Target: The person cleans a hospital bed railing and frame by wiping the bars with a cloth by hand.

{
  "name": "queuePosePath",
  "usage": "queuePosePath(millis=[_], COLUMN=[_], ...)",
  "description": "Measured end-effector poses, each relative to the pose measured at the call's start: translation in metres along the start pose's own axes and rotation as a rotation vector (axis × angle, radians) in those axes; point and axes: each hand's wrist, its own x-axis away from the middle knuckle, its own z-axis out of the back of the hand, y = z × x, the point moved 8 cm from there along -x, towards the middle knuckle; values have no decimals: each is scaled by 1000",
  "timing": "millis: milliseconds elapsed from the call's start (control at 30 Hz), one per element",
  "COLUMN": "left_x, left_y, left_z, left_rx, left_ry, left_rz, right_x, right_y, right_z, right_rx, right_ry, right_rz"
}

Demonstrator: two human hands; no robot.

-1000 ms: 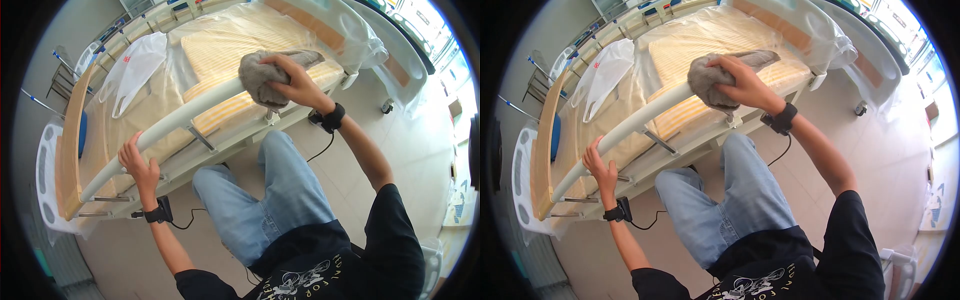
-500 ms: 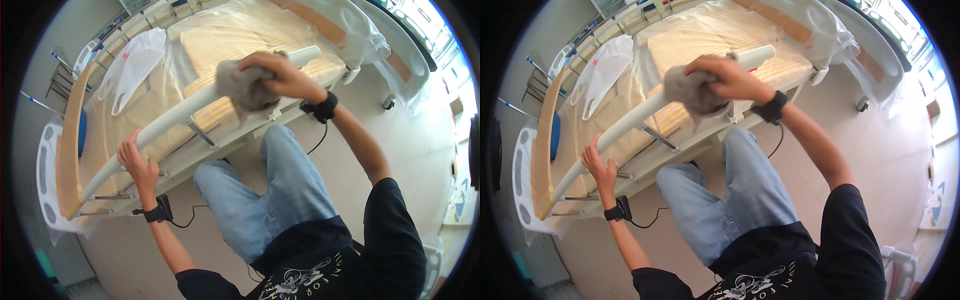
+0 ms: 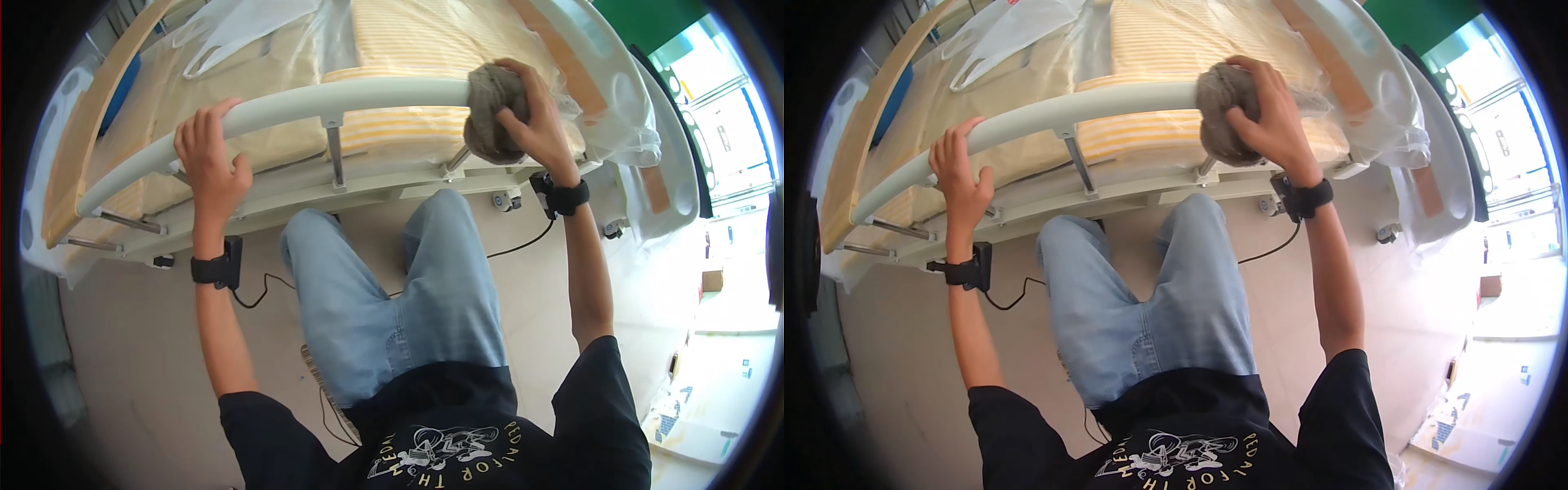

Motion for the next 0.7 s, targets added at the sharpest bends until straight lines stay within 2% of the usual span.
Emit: queuePosePath(millis=[67, 267, 333, 467, 533, 600, 700], left_x=[0, -2, -2, -3, -4, -2, -1], left_y=[0, 2, -2, -2, 1, 1, 1], left_z=[-1, 1, -2, 1, -2, -2, -6], left_rx=[-9, 8, 2, 58, 46, 19, 17], left_ry=[-2, -20, -65, -112, -83, -61, -42], left_rz=[-4, -19, 29, 7, 14, 27, 11], right_x=[-7, -8, -7, 0, 4, -6, -18], right_y=[-26, -19, -5, 34, 74, 81, 69], right_z=[-17, -16, -13, 15, 31, 38, 17], right_rx=[79, 38, -179, -223, -272, -217, -117], right_ry=[-47, -65, -196, -176, -66, -60, -254], right_rz=[61, 71, 78, -53, -199, -171, -112])
